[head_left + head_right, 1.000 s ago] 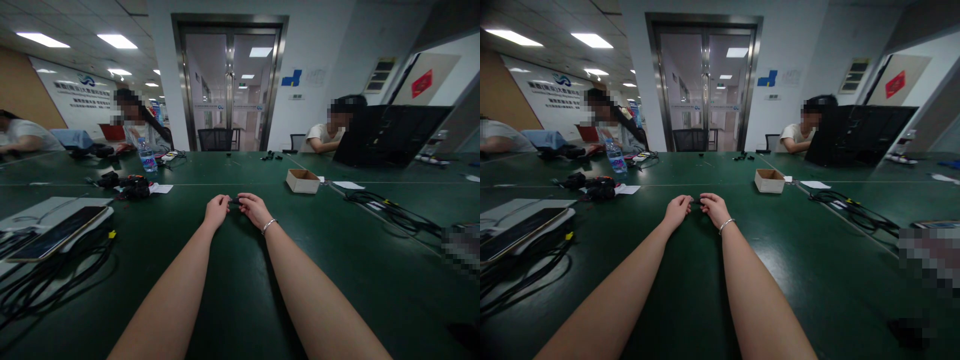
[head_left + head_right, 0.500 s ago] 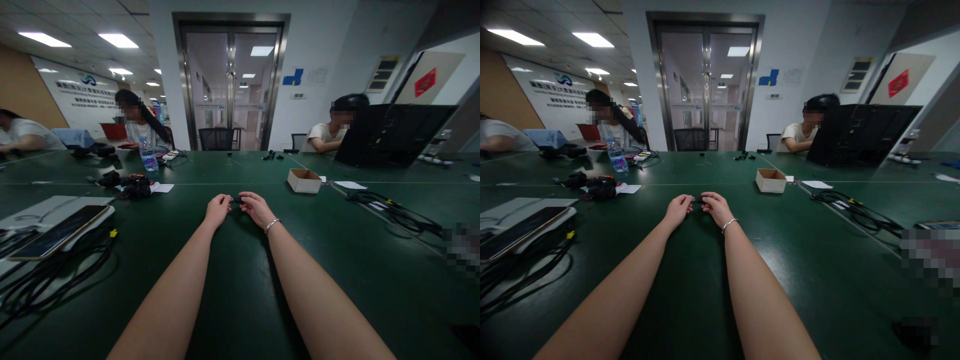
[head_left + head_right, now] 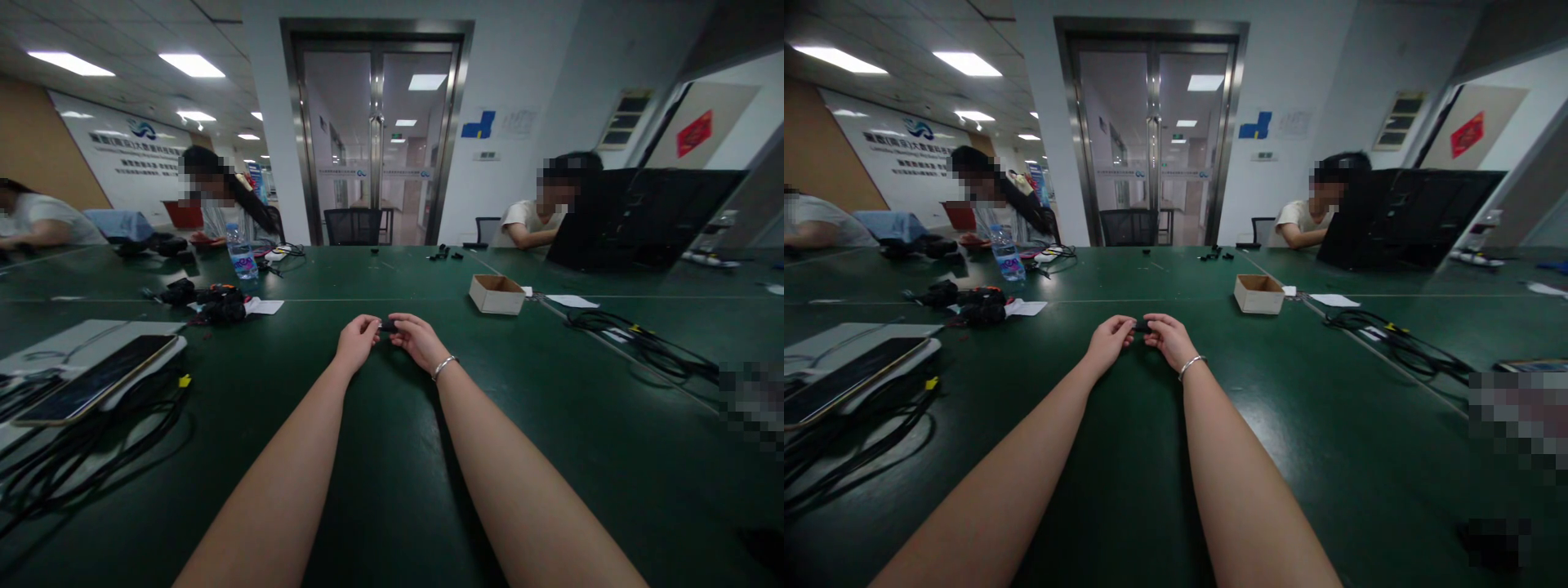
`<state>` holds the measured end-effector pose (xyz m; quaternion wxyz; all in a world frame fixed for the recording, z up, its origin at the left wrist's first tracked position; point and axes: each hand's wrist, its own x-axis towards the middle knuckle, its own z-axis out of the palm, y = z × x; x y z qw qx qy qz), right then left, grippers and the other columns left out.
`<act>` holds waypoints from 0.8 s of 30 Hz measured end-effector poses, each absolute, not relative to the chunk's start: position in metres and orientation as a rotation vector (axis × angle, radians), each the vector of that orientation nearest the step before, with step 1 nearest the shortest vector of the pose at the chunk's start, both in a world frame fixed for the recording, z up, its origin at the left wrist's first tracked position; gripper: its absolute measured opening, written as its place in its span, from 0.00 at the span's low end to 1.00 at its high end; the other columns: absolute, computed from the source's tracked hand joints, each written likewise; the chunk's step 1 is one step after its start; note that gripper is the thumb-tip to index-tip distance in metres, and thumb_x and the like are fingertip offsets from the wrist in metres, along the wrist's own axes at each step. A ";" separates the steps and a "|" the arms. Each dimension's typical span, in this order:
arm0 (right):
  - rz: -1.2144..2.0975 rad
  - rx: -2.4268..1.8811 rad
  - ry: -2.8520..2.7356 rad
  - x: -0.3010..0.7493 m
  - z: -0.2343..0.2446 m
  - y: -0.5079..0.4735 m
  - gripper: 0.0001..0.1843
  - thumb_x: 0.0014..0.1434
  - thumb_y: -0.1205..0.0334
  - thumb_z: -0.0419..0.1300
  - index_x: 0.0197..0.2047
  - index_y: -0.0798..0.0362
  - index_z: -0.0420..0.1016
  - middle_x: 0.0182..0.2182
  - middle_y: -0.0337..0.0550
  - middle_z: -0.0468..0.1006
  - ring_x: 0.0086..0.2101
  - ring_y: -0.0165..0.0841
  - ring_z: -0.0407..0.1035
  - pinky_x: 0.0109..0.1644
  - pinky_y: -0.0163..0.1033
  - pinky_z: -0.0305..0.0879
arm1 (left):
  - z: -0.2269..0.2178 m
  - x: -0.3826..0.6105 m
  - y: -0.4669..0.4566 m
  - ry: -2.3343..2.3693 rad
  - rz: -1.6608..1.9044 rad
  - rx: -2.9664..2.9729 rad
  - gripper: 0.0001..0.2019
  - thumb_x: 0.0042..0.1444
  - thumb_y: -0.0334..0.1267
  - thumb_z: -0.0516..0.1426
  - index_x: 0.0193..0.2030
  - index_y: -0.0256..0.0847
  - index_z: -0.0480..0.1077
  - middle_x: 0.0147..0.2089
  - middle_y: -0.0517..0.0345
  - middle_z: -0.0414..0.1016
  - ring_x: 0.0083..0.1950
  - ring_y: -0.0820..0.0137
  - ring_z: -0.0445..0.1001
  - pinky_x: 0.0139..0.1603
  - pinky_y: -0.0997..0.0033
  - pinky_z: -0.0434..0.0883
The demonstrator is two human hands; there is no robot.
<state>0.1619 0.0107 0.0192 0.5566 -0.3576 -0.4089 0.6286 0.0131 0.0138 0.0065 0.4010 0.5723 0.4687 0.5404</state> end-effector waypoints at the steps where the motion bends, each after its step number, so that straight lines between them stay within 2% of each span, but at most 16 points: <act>1: 1.486 -0.844 -0.960 0.162 0.019 0.011 0.07 0.53 0.75 0.59 0.35 0.56 0.76 0.26 0.41 0.76 0.23 0.26 0.71 0.27 0.31 0.69 | 0.007 0.013 0.013 1.176 1.381 1.432 0.07 0.55 0.37 0.57 0.38 0.37 0.72 0.31 0.56 0.73 0.29 0.75 0.71 0.28 0.78 0.68; 6: 1.481 -0.832 -0.943 0.162 0.020 0.010 0.02 0.56 0.69 0.63 0.35 0.57 0.74 0.25 0.42 0.75 0.23 0.27 0.70 0.27 0.30 0.69 | 0.014 0.012 0.006 1.150 1.418 1.396 0.09 0.51 0.36 0.59 0.40 0.38 0.72 0.36 0.53 0.75 0.37 0.70 0.73 0.30 0.76 0.71; 10: 1.461 -0.872 -0.986 0.161 0.020 0.009 0.06 0.60 0.63 0.61 0.35 0.58 0.72 0.22 0.43 0.75 0.22 0.27 0.70 0.24 0.29 0.67 | 0.016 0.011 0.005 1.098 1.427 1.425 0.11 0.48 0.37 0.61 0.39 0.38 0.73 0.40 0.51 0.76 0.39 0.68 0.74 0.33 0.74 0.72; 15: 1.403 -0.937 -1.076 0.159 0.018 0.012 0.13 0.61 0.55 0.59 0.35 0.57 0.71 0.17 0.41 0.73 0.18 0.27 0.67 0.20 0.28 0.63 | 0.014 0.008 0.008 1.038 1.447 1.472 0.11 0.47 0.36 0.61 0.39 0.36 0.73 0.45 0.49 0.77 0.43 0.67 0.75 0.42 0.69 0.73; 20: 1.386 -0.941 -1.080 0.159 0.016 0.015 0.15 0.59 0.51 0.62 0.34 0.56 0.72 0.17 0.40 0.73 0.18 0.26 0.67 0.19 0.28 0.63 | 0.011 0.004 0.012 1.018 1.435 1.482 0.14 0.47 0.37 0.63 0.42 0.36 0.74 0.45 0.48 0.77 0.45 0.66 0.75 0.48 0.65 0.72; 24: 1.421 -0.898 -1.086 0.161 0.015 0.014 0.14 0.56 0.54 0.65 0.35 0.57 0.72 0.18 0.40 0.74 0.19 0.26 0.68 0.21 0.27 0.63 | 0.010 0.004 0.013 1.070 1.408 1.435 0.14 0.47 0.38 0.64 0.41 0.35 0.75 0.40 0.49 0.78 0.42 0.66 0.76 0.46 0.65 0.72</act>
